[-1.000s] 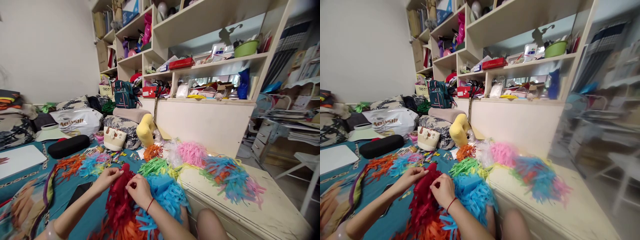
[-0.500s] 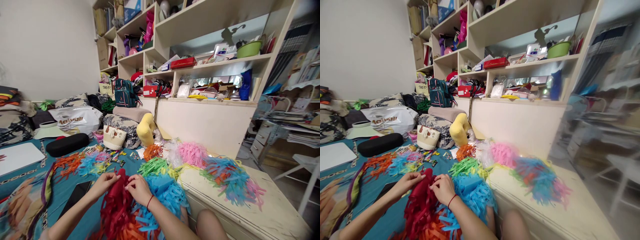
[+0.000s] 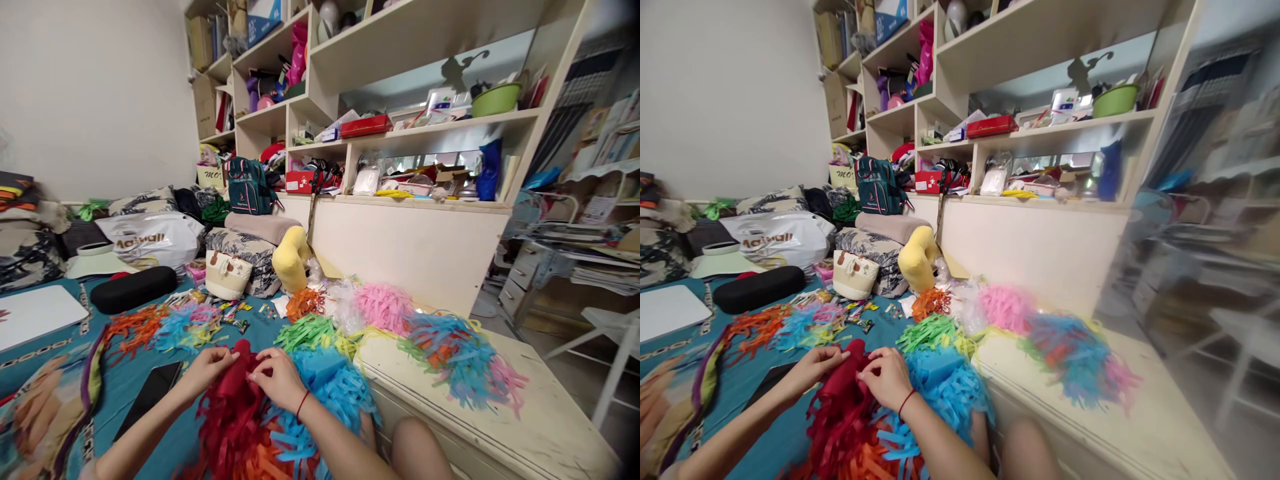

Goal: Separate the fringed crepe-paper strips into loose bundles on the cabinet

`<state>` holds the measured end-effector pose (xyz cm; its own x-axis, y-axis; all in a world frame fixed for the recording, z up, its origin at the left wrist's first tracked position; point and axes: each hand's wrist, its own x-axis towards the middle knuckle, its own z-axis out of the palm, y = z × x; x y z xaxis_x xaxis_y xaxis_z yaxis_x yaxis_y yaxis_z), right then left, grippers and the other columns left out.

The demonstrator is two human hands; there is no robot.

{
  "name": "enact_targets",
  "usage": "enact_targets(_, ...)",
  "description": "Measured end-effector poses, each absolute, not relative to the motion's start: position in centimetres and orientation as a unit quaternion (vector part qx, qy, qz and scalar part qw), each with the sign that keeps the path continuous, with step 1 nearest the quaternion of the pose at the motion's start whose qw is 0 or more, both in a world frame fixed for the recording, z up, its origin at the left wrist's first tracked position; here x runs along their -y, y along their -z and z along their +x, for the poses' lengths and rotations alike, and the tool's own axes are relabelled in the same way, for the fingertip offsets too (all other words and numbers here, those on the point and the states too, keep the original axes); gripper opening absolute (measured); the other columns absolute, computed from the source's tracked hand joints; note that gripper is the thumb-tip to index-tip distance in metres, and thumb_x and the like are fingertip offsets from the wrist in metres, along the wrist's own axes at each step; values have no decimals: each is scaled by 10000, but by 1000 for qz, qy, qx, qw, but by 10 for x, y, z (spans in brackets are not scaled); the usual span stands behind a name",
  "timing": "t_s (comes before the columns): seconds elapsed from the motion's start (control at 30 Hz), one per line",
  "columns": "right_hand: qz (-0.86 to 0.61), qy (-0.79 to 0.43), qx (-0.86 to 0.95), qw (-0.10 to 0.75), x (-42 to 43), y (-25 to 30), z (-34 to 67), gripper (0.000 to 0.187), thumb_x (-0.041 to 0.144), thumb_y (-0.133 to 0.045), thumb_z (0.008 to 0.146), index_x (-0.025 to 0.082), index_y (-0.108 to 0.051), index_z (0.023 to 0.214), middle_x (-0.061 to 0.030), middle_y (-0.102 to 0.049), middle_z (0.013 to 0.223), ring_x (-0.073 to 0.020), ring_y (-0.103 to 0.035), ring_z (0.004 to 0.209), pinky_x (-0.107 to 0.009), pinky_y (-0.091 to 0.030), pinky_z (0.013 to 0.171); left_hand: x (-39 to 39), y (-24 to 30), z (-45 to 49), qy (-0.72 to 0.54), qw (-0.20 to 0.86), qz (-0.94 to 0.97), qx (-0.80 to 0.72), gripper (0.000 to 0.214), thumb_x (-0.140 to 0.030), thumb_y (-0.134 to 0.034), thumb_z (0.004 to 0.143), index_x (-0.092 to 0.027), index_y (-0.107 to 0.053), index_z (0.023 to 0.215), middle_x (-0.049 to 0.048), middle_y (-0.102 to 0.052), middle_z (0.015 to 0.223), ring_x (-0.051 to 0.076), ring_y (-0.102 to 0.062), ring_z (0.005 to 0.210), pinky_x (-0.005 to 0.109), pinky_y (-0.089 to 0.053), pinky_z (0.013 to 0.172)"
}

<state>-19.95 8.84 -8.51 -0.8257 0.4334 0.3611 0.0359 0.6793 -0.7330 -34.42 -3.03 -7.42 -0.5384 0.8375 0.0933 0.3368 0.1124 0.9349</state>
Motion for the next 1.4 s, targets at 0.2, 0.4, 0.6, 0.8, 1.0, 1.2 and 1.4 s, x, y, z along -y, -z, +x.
enact_targets(0.2, -90, -449, 863, 215, -106, 82, -203, 141, 232, -611, 890, 121, -653, 814, -49, -681, 1017, -190, -624, 987, -412, -479, 897, 33, 78, -337, -516, 191, 434, -713, 541, -703, -557, 668, -187, -454, 543, -43, -429, 512, 119, -388, 481, 221, -319, 468)
enact_targets(0.4, -89, -496, 841, 196, -112, 82, -202, 145, 257, -604, 897, 122, -647, 866, -57, -661, 1055, -204, -610, 1013, -433, -480, 904, 56, 81, -316, -467, 59, 534, -703, 338, -436, -630, 788, -225, -635, 1053, 92, -631, 1115, 250, -581, 1037, 319, -440, 912)
enact_targets(0.6, -86, -533, 822, 178, -116, 86, -203, 165, 273, -588, 909, 119, -645, 893, -56, -664, 1041, -198, -625, 979, -423, -495, 882, 76, 85, -307, -386, -119, 600, -691, 233, -387, -566, 829, -249, -719, 939, 91, -694, 959, 230, -654, 860, 294, -512, 784)
enact_targets(0.8, -83, -537, 819, 183, -116, 96, -201, 180, 285, -578, 916, 120, -646, 899, -56, -669, 1030, -200, -626, 986, -432, -486, 897, 78, 116, -274, -542, 54, 363, -756, 456, -597, -601, 703, -188, -589, 503, 16, -499, 474, 180, -474, 490, 261, -394, 471)
enact_targets(1.0, -89, -500, 835, 212, -110, 102, -194, 185, 277, -608, 894, 124, -646, 798, -48, -681, 1003, -204, -611, 1025, -454, -435, 954, 42, 135, -251, -710, 230, 193, -637, 570, -745, -591, 593, -222, -385, 501, -105, -165, 446, 64, -159, 362, 208, -170, 355)
enact_targets(1.2, -99, -455, 849, 248, -103, 101, -181, 168, 112, -633, 813, 143, -635, 648, -53, -685, 975, -174, -635, 929, -349, -485, 851, 34, 142, -248, -731, 192, 150, -638, 597, -764, -643, 515, -186, -522, 601, -102, -200, 465, 64, -169, 402, 201, -155, 389)
enact_targets(1.4, -97, -391, 858, 318, -82, 89, -171, 234, 60, -642, 763, 195, -676, 952, -48, -660, 1028, -198, -570, 1046, -358, -387, 990, 37, 147, -250, -722, 97, 139, -670, 603, -695, -718, 509, -125, -626, 684, -67, -358, 488, 90, -269, 475, 227, -238, 441)
